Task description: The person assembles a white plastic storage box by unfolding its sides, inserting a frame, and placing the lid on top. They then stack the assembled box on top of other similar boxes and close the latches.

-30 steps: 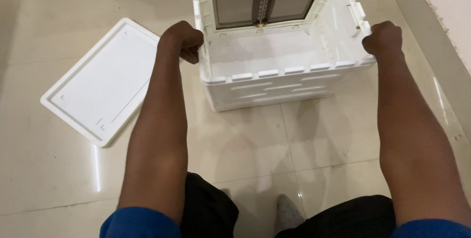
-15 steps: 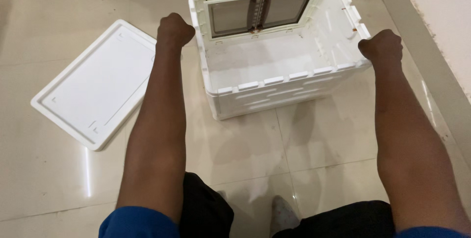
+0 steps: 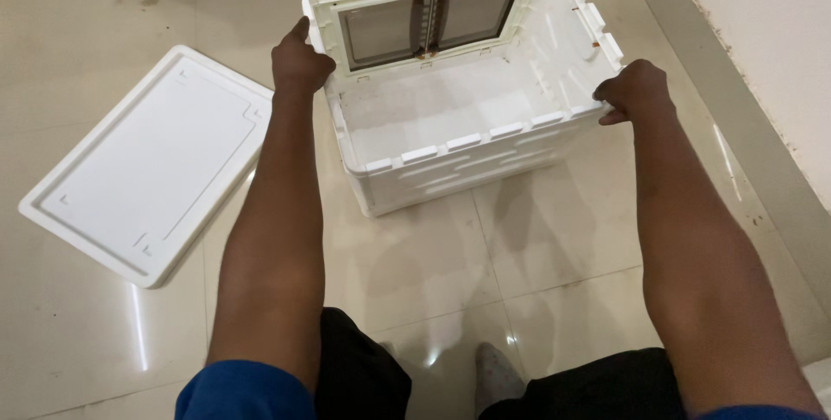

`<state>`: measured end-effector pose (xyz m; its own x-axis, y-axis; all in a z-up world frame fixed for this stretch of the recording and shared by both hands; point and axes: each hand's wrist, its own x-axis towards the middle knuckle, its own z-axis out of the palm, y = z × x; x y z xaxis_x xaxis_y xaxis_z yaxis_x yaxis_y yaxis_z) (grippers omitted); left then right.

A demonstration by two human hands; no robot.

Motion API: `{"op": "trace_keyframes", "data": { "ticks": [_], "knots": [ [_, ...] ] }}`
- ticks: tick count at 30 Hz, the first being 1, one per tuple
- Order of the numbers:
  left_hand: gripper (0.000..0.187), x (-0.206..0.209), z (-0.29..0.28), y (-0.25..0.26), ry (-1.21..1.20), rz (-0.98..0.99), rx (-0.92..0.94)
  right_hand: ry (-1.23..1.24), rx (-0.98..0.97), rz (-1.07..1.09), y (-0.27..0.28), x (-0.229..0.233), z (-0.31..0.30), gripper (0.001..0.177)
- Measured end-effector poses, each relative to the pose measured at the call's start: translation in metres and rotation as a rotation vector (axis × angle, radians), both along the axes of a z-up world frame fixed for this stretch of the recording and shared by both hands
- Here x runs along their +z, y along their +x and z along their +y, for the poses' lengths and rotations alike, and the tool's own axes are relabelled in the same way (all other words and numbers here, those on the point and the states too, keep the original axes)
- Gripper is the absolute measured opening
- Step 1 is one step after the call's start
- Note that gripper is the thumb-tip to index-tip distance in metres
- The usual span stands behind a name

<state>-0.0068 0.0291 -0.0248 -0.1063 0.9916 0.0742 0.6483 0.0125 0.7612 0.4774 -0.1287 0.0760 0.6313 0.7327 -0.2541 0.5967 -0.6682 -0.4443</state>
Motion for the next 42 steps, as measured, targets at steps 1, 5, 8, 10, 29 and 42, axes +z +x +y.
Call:
{"op": "trace_keyframes", "data": {
  "ticks": [1, 5, 8, 10, 29, 42],
  "knots": [
    [0.092, 0.003, -0.004, -0.001, -0.011, -0.037, 0.015, 0.018, -0.022, 0.011, 0.003, -0.004, 0.005, 0.034],
    [0.101, 0.032, -0.022, 0.001, -0.101, 0.053, 0.002, 0.022, -0.006, -0.017, 0.020, -0.018, 0.018, 0.030],
    [0.106, 0.057, -0.038, -0.002, -0.378, -0.056, -0.029, 0.067, 0.027, -0.062, 0.032, -0.029, 0.024, 0.023],
    [0.099, 0.070, -0.044, -0.007, -0.463, -0.040, -0.077, 0.144, 0.035, -0.085, 0.041, -0.036, 0.029, 0.018],
    [0.025, 0.025, -0.020, -0.020, 0.003, 0.200, 0.111, 0.527, 0.148, -0.136, 0.063, -0.086, 0.080, 0.059],
    [0.013, 0.048, -0.025, -0.031, -0.126, 0.508, 0.098, 0.399, 0.156, 0.517, -0.018, -0.048, 0.096, 0.043]
  ]
}}
